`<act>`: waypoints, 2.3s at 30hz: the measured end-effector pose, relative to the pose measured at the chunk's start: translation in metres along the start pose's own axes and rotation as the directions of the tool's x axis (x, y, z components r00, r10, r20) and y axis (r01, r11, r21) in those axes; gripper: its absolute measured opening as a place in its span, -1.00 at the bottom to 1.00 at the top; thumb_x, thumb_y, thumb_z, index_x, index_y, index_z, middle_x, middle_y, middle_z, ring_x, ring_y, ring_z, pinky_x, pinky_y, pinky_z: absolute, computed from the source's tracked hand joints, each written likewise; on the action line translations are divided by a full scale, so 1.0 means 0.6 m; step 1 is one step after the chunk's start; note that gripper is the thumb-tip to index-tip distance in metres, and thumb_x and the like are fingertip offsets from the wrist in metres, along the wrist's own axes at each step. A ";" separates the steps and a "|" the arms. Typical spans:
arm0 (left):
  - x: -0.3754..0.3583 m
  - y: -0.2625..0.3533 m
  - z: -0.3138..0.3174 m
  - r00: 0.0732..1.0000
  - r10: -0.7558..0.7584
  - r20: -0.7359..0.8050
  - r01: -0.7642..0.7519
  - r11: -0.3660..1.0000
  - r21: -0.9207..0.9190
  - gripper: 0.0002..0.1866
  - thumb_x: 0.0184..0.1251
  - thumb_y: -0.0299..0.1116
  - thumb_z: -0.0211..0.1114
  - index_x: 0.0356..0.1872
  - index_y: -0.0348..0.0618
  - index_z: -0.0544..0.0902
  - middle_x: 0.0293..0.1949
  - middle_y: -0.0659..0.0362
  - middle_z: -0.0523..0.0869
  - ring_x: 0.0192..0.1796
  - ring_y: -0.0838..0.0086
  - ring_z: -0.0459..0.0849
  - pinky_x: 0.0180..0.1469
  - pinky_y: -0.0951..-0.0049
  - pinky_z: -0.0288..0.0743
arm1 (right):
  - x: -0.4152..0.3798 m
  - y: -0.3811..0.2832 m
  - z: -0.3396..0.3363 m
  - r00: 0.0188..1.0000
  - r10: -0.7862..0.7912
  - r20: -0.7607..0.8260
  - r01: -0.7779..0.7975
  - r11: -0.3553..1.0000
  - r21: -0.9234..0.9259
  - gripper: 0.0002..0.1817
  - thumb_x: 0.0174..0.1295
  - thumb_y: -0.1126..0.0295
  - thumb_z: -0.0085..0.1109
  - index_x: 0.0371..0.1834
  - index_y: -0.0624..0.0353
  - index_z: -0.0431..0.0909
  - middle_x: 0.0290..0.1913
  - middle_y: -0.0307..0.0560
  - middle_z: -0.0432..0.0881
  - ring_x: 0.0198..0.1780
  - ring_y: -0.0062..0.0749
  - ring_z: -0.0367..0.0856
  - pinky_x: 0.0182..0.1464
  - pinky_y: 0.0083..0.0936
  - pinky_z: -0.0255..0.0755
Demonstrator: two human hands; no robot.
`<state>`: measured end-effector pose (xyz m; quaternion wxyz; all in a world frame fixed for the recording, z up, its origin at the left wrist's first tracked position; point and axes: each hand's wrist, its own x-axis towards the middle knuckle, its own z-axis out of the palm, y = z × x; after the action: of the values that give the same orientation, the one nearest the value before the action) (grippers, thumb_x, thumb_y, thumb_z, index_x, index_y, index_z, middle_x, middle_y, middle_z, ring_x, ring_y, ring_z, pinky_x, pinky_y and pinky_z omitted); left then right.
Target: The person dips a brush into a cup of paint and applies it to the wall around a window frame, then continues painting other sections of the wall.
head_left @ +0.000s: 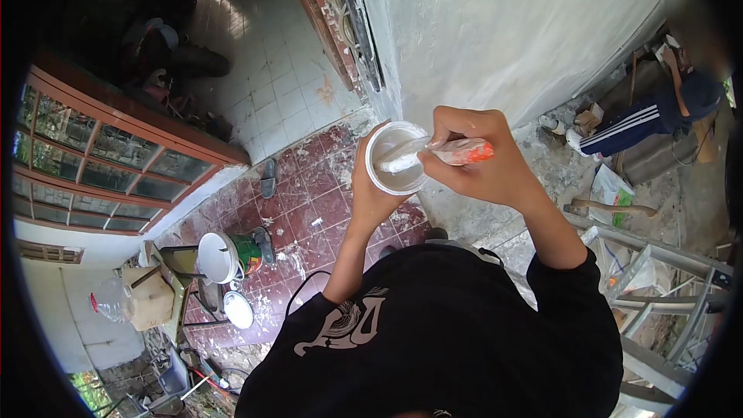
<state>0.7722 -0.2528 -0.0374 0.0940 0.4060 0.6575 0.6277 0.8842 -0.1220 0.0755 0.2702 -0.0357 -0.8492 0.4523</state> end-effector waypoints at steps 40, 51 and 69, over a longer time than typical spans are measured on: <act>0.012 -0.011 0.005 0.996 -0.012 -0.090 0.013 1.000 0.010 -0.21 -0.27 -0.47 0.57 0.11 -0.26 0.37 -0.01 0.06 0.57 0.03 0.37 0.56 0.11 0.38 0.41 | -0.025 0.051 -0.050 0.862 0.476 -0.173 -0.253 0.702 0.666 -0.78 0.07 0.47 0.23 -0.57 0.11 0.35 -0.64 -0.12 0.55 -0.66 -0.49 0.58 -0.67 -0.66 0.40; 0.033 -0.007 0.004 0.996 0.030 -0.082 -0.027 0.999 0.034 -0.23 -0.28 -0.43 0.59 0.09 -0.23 0.39 -0.04 0.08 0.58 0.02 0.34 0.57 0.10 0.38 0.41 | -0.029 0.039 -0.064 0.837 0.515 -0.183 -0.249 0.657 0.711 -0.79 0.09 0.49 0.22 -0.58 0.13 0.36 -0.63 -0.05 0.58 -0.67 -0.46 0.59 -0.67 -0.61 0.45; 0.040 0.014 0.015 0.998 0.042 -0.053 -0.046 0.996 -0.082 -0.26 -0.30 -0.42 0.61 0.03 -0.25 0.44 -0.07 0.10 0.62 -0.02 0.38 0.61 0.07 0.41 0.46 | -0.034 0.043 -0.070 0.859 0.481 -0.175 -0.216 0.650 0.728 -0.83 0.10 0.53 0.19 -0.53 0.16 0.37 -0.59 0.03 0.62 -0.63 -0.37 0.63 -0.62 -0.59 0.50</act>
<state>0.7659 -0.2315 -0.0225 0.0802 0.4000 0.6240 0.6665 0.9177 -0.0814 0.0651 0.3179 -0.1794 -0.5335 0.7630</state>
